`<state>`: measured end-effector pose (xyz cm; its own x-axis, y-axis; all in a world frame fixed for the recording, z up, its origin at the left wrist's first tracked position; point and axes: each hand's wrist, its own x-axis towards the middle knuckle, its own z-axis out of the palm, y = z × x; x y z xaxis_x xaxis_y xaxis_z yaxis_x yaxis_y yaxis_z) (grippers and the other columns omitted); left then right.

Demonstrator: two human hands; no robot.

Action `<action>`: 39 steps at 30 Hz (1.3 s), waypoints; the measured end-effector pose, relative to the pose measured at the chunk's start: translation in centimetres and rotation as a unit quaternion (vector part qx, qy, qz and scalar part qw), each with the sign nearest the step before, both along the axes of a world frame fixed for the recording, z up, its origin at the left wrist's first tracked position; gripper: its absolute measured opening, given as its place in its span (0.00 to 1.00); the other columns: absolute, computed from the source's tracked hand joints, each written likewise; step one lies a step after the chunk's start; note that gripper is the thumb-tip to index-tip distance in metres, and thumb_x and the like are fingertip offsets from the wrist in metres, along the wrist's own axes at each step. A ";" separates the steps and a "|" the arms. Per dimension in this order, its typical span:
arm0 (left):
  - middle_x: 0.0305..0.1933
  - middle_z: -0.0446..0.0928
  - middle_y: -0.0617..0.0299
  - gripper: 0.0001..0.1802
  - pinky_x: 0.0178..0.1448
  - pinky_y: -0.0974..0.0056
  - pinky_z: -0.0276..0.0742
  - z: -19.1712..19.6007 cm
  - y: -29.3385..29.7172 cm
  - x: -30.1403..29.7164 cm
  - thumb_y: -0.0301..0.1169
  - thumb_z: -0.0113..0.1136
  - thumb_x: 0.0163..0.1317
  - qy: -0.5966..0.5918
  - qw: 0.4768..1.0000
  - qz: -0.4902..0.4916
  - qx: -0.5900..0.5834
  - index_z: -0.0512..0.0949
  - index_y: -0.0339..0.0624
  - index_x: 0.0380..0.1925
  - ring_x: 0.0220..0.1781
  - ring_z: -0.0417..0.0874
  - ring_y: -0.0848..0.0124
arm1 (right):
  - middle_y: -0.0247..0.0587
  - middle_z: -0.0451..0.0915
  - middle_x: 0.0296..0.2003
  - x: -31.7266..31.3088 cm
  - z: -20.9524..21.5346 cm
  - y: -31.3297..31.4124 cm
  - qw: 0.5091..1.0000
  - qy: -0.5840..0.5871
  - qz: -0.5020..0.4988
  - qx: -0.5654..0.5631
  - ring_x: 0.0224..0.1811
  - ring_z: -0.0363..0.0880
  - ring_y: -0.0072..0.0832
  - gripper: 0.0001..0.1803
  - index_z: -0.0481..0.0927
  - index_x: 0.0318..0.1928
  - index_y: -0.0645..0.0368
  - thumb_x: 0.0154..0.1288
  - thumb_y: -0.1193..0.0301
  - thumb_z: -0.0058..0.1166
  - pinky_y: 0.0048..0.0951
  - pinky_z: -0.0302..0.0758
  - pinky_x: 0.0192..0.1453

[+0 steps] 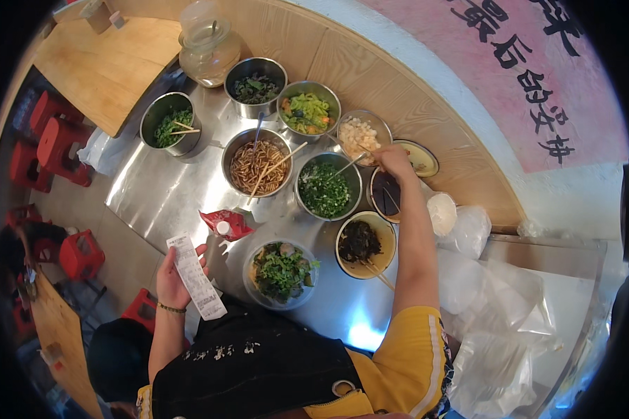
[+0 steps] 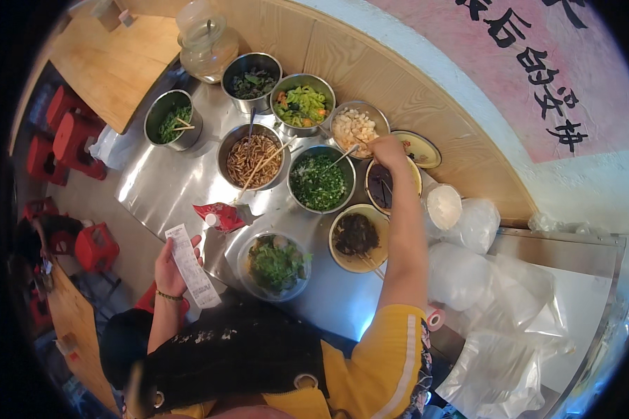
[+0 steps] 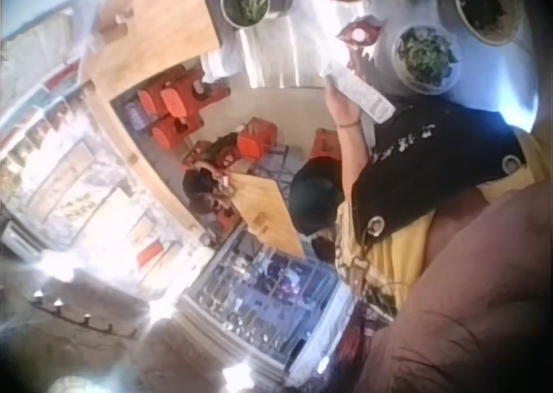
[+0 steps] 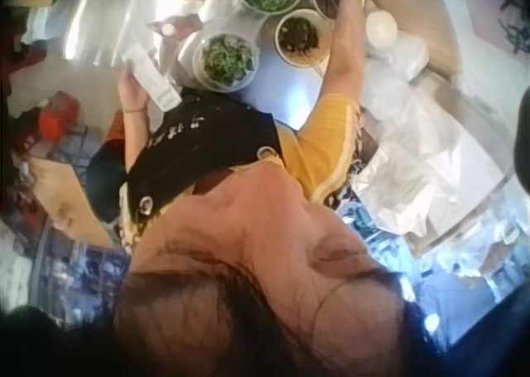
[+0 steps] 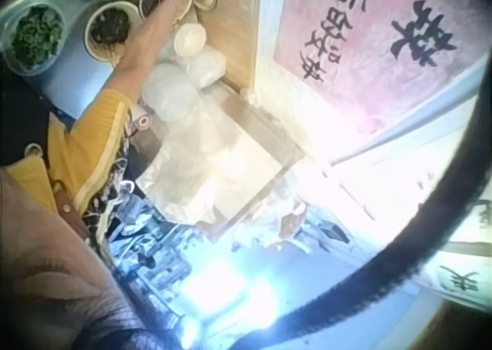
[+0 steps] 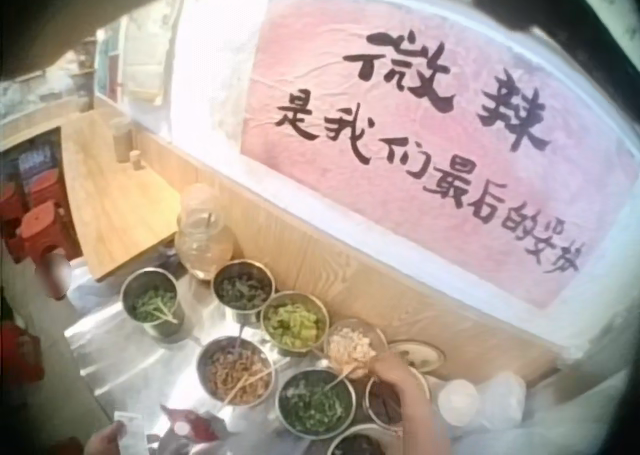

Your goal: The person assembles a mixed food bowl by adding various ingredients from metal containers using tongs and chopsticks, then adds sauces and condiments, and finally places the bowl into a plastic bag for takeaway.

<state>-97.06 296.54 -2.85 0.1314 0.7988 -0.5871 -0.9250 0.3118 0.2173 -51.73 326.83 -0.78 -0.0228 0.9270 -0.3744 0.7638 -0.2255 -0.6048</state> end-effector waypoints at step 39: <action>0.57 0.70 0.42 0.25 0.50 0.52 0.79 -1.9 0.2 4.4 0.45 0.35 0.70 -0.037 0.994 -0.093 0.053 0.64 0.38 0.58 0.47 0.80 0.57 | 0.37 0.78 0.21 -7.2 6.9 -26.3 0.965 -0.060 0.230 0.113 0.20 0.74 0.27 0.11 0.83 0.43 0.54 0.59 0.71 0.55 0.27 0.70 0.23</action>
